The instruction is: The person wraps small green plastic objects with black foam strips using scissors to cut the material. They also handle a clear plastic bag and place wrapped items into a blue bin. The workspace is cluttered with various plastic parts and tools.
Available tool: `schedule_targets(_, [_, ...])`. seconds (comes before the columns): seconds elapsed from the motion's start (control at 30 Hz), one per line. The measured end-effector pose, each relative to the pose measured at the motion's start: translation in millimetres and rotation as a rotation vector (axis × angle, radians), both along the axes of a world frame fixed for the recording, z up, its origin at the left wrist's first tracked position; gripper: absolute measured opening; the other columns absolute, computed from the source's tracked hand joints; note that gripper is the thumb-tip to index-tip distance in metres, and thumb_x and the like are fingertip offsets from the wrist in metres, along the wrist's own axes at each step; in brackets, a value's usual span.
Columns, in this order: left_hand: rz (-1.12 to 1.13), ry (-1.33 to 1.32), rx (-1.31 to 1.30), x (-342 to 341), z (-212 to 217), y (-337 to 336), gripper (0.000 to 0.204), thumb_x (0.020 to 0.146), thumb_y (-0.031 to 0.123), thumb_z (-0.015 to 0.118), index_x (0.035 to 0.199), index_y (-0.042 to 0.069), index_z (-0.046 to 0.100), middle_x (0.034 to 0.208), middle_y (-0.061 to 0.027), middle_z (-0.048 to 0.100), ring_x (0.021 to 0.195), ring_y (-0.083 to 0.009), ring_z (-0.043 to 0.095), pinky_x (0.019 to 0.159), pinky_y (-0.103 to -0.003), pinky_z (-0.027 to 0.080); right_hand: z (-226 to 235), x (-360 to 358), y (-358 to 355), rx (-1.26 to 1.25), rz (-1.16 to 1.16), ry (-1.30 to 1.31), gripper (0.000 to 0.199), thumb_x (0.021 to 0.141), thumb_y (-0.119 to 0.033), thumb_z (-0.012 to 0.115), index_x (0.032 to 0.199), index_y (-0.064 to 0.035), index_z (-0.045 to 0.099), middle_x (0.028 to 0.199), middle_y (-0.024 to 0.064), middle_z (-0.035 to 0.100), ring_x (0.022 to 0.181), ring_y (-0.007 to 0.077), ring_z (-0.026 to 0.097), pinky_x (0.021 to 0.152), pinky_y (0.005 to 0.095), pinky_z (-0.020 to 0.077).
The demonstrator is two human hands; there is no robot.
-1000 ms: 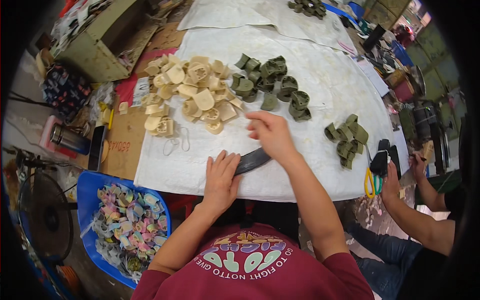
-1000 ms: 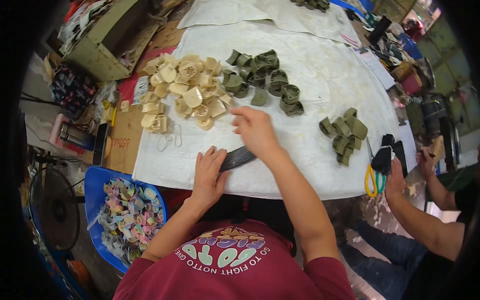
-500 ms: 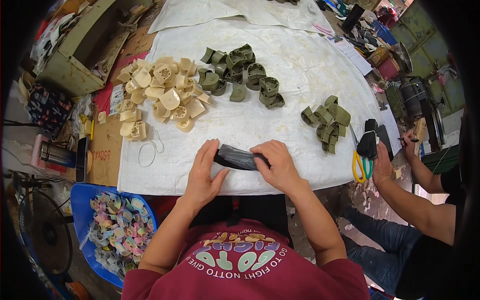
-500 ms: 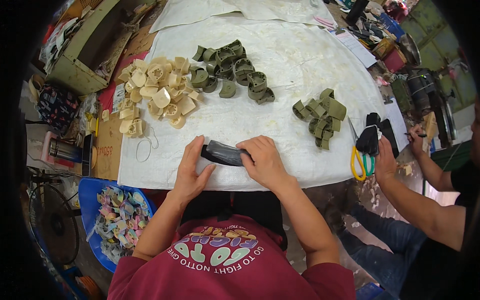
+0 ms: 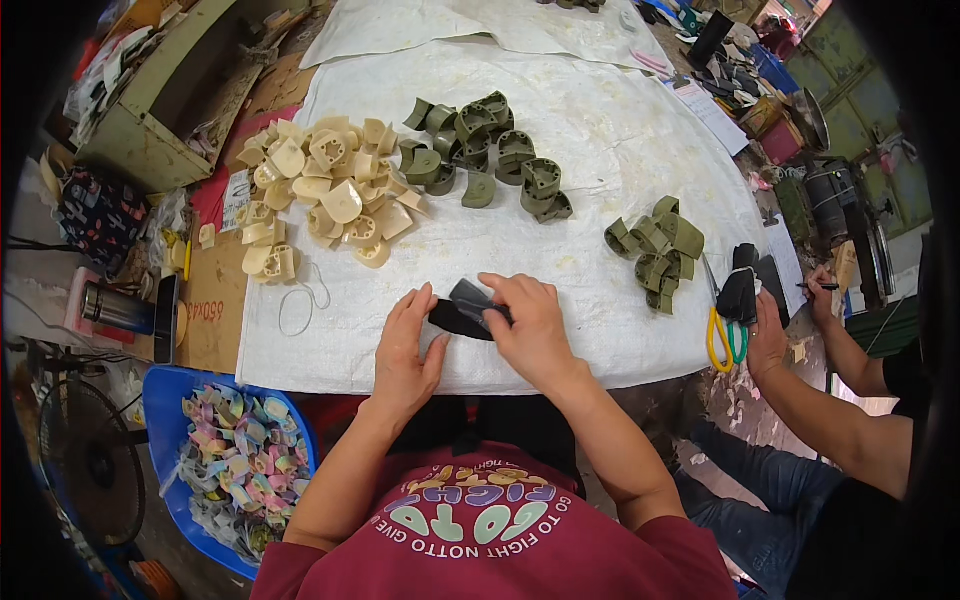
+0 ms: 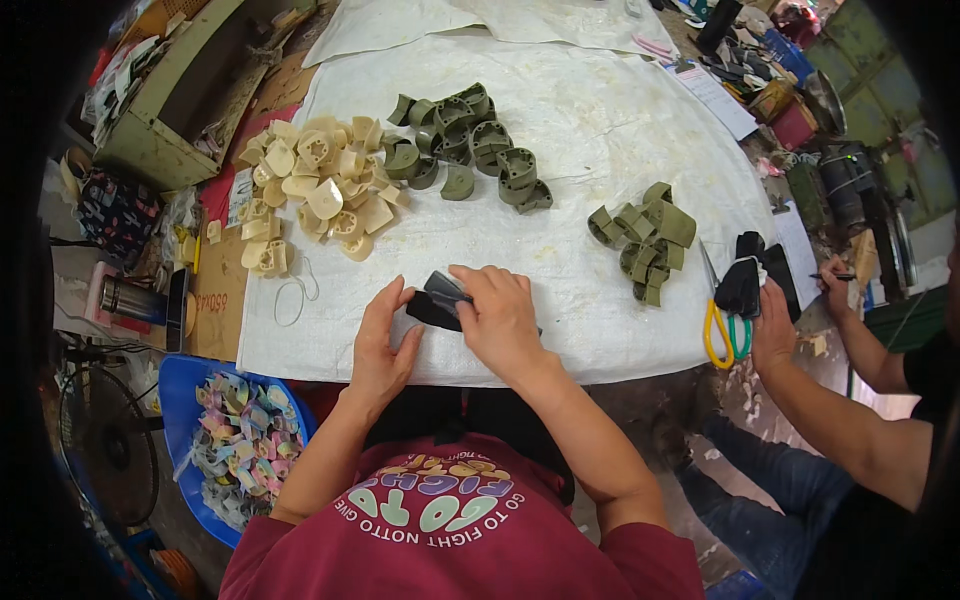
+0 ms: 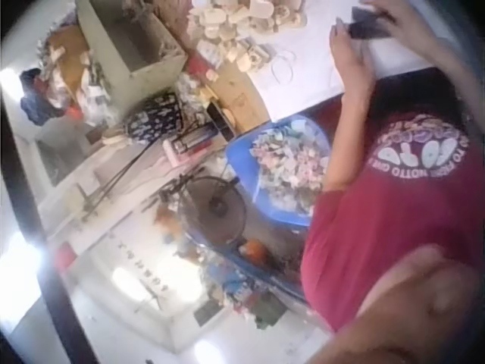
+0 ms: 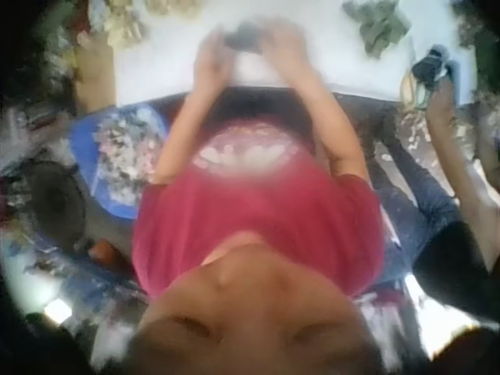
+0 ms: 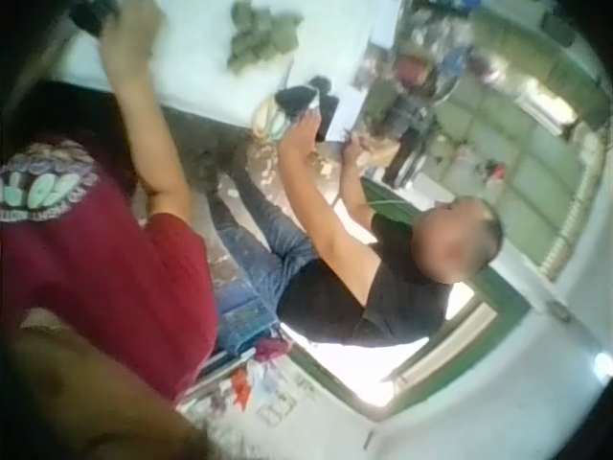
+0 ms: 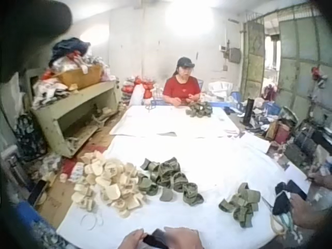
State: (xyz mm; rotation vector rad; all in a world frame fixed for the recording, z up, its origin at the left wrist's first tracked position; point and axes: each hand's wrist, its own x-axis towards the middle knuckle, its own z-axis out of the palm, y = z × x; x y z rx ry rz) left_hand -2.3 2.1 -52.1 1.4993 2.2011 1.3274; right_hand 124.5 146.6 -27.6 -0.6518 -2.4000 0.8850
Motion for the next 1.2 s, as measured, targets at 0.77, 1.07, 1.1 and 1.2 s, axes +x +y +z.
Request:
schedule_targets(0.77, [-0.071,-0.131,0.084,45.4,77.2,83.8,0.03,0.079,-0.001,0.062,0.108,-0.005,0.063,0.073,-0.0098,0.055,0.057,-0.02,0.056,0.054,-0.032,0.045,58.5,35.2,19.0,-0.556,-0.176,0.338,0.014,0.085,-0.008,0.066,0.092,0.0027,0.07,0.082,0.0082,0.064,0.068,0.0097,0.057,0.06,0.0237,0.0449])
schedule_targets(1.07, [-0.106,0.28,-0.032,57.3,83.0,78.8,0.046,0.073,-0.002,0.061,0.118,-0.006,0.056,0.085,-0.0134,0.054,0.074,-0.0295,0.056,0.062,-0.039,0.048,54.3,39.1,25.0,-0.642,-0.232,0.283,0.013,0.084,-0.008,0.067,0.087,0.0038,0.07,0.074,0.0029,0.065,0.065,0.005,0.053,0.057,0.0214,0.042])
schedule_targets(1.1, [-0.108,0.3,-0.032,58.2,82.8,78.5,0.046,0.073,-0.002,0.061,0.118,-0.007,0.056,0.085,-0.0135,0.054,0.074,-0.0295,0.056,0.062,-0.039,0.048,54.2,39.5,25.7,-0.639,-0.233,0.269,0.012,0.084,-0.007,0.068,0.086,0.0039,0.07,0.074,0.001,0.066,0.066,0.0036,0.053,0.058,0.0202,0.042])
schedule_targets(1.2, [-0.117,0.332,-0.039,59.8,82.3,77.9,0.047,0.072,-0.002,0.061,0.119,-0.007,0.055,0.085,-0.0138,0.054,0.074,-0.0295,0.056,0.061,-0.039,0.048,54.7,39.6,28.7,-0.657,-0.232,0.23,0.012,0.084,-0.007,0.066,0.084,0.0043,0.069,0.074,0.0016,0.065,0.067,0.0035,0.054,0.059,0.0201,0.0433])
